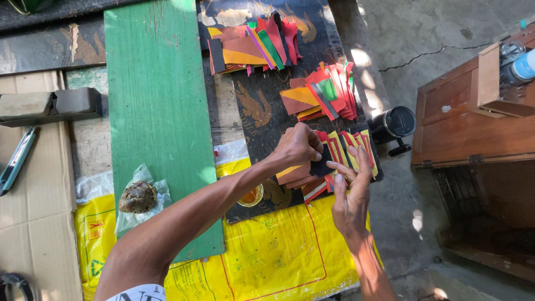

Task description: The person repeatedly picks up small colored paper pieces, applies a liquid from a small container to the edges, and presses them together to form layered units. The person handles the pieces one at a time and places the finished units into a growing stack on the table.

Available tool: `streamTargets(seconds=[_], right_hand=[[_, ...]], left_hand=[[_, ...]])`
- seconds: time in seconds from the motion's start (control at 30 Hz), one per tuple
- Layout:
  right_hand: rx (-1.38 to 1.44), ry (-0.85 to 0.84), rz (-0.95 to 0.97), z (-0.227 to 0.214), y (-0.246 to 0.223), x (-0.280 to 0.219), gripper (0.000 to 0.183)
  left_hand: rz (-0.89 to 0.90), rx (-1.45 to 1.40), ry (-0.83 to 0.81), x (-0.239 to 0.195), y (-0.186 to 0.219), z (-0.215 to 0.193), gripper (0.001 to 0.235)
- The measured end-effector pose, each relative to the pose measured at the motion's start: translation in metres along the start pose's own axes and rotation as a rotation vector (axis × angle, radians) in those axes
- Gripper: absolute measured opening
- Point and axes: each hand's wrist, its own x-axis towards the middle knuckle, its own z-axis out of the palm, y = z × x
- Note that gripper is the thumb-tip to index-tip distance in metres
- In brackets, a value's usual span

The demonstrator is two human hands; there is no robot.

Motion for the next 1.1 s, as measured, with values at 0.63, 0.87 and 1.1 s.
streamTargets(seconds=[0.63, 0.87, 1.1], right_hand=[[-0.119, 0.212, -0.094, -0.014, 0.011, 0.052, 0.055], [-0.286, 0.133, -0.047, 0.003, 0.048, 0.123, 0.065], [-0.161, 0.159, 0.023, 0.012, 0.061, 0.124, 0.07]], left_hand=[[0.489, 0.446, 0.382, 0.032, 0.01, -0.05, 0.043], [0.495, 0.551, 0.279, 0.051, 0.004, -0.029, 0.056], [0.392, 0.532, 0.246, 0.052, -0.001, -0.025, 0.063]])
